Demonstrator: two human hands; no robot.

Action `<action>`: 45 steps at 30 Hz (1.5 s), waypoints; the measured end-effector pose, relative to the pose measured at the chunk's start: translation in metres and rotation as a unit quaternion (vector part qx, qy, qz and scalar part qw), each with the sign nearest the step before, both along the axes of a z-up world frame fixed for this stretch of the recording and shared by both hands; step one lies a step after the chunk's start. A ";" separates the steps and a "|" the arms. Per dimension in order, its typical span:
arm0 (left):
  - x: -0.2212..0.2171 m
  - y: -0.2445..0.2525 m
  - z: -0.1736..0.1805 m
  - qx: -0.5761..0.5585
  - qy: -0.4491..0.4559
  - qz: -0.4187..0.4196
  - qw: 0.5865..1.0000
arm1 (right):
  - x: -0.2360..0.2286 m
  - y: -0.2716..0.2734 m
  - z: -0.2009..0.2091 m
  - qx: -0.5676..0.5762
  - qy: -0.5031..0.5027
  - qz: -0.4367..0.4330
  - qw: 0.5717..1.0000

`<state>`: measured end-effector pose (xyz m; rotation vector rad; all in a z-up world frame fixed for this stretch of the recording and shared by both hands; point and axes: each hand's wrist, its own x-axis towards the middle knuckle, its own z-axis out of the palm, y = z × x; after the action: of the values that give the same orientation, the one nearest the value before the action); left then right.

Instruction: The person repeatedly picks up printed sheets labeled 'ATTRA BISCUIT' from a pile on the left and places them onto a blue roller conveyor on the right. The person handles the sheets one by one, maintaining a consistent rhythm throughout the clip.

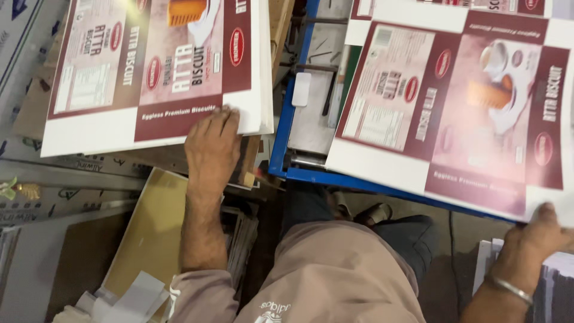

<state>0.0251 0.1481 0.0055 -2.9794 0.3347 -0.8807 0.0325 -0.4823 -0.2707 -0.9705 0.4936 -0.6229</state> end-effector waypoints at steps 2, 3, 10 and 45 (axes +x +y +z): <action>-0.001 0.000 -0.001 -0.005 -0.003 0.006 1.000 | -0.029 0.004 -0.002 -0.041 0.031 -0.007 0.999; -0.004 0.002 -0.003 -0.006 0.001 0.012 1.000 | -0.043 0.008 0.001 -0.041 0.036 -0.008 0.998; -0.006 -0.002 0.003 -0.018 0.006 0.013 1.000 | -0.084 0.035 0.030 -0.094 0.038 0.014 0.995; -0.005 0.019 0.005 -0.100 0.017 0.044 0.994 | -0.027 0.074 0.030 0.006 0.101 0.132 0.986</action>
<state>0.0204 0.1669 0.0100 -3.1640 0.1197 -0.9073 0.0058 -0.4085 -0.2404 -1.0725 0.5355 -0.2851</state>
